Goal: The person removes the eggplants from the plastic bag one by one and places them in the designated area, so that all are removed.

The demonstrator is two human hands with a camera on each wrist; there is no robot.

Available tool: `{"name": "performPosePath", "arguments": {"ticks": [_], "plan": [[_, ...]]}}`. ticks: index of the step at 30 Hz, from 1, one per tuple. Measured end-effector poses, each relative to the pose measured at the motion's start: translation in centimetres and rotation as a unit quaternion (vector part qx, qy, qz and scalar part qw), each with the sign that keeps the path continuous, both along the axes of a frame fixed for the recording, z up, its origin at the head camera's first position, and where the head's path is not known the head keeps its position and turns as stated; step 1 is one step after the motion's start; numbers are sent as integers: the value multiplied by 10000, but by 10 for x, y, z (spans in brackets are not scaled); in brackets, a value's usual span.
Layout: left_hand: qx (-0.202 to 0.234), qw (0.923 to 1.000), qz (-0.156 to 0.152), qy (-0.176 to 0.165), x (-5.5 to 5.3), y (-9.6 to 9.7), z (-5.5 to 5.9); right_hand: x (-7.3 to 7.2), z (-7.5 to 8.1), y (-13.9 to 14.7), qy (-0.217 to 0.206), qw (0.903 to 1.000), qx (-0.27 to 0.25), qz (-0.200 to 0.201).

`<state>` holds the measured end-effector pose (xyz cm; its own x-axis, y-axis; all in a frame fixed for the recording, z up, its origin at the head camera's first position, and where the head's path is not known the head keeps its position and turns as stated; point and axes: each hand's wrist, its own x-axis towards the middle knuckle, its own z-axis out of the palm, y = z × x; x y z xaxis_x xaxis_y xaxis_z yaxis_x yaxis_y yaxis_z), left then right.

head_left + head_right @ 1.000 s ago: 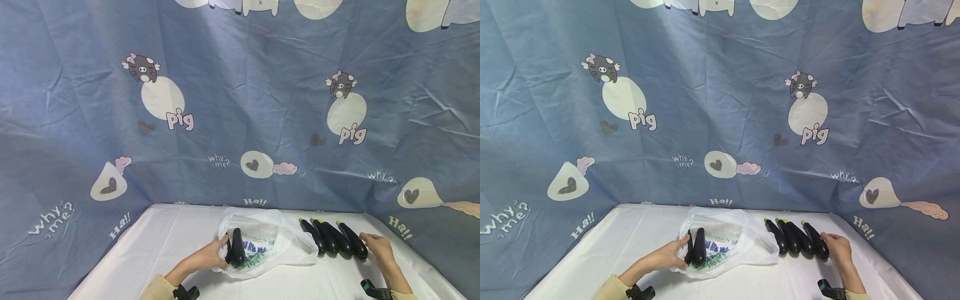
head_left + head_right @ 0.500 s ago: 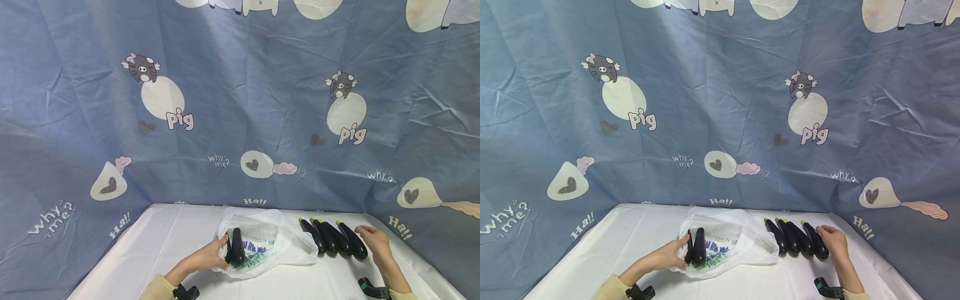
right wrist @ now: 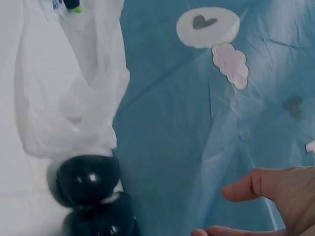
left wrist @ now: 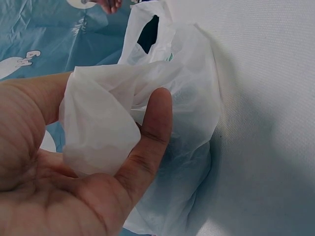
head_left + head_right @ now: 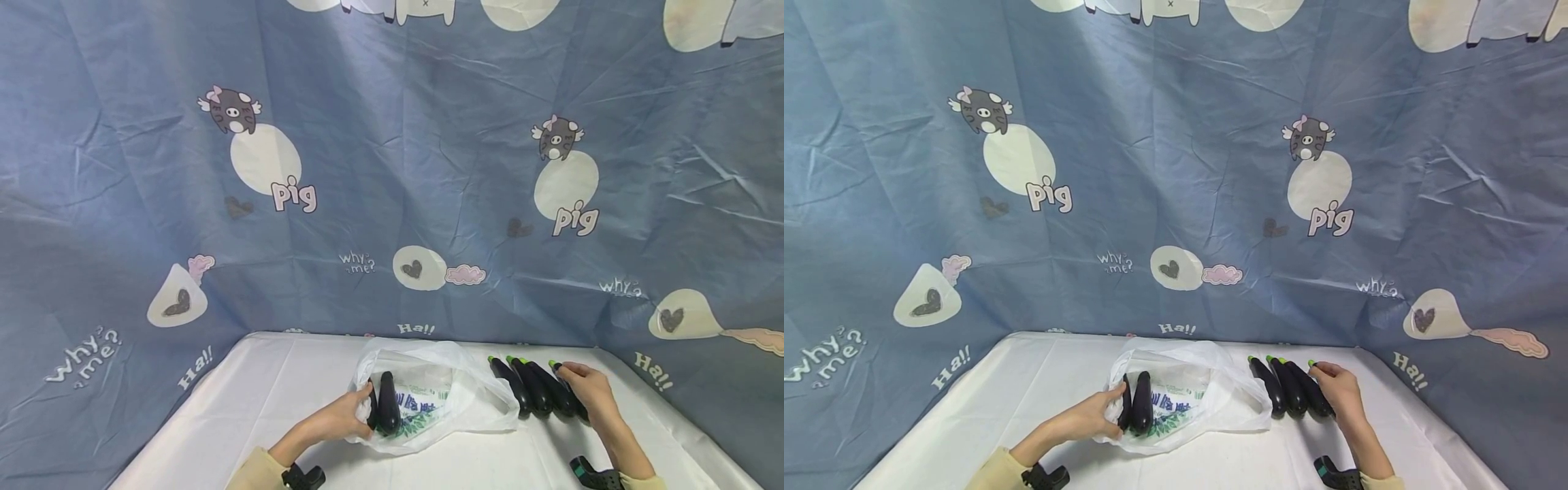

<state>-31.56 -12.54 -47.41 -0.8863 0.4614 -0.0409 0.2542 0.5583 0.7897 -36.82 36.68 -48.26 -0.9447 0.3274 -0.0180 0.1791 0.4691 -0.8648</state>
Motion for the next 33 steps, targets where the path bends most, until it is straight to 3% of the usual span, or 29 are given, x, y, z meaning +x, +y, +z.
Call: {"name": "performPosePath", "arguments": {"ticks": [3, 7, 15, 22, 33], "plan": [[-21, 10000, -20, 21, 0, 0, 0, 25, 29, -30, -78, 9995, -137, 283], [-15, 10000, -20, -16, 0, -1, 2, 38, 44, -51, -142, 9982, -6, 578], [55, 10000, 6, -63, 1, 0, 2, 42, 43, -70, -171, 9965, 408, 715], [54, 10000, 4, -55, 2, 0, 1, 46, 40, -87, 37, 9957, 421, 829], [65, 9999, -11, -78, 1, 0, 2, 46, 32, -103, 21, 9940, 441, 1002]]}}
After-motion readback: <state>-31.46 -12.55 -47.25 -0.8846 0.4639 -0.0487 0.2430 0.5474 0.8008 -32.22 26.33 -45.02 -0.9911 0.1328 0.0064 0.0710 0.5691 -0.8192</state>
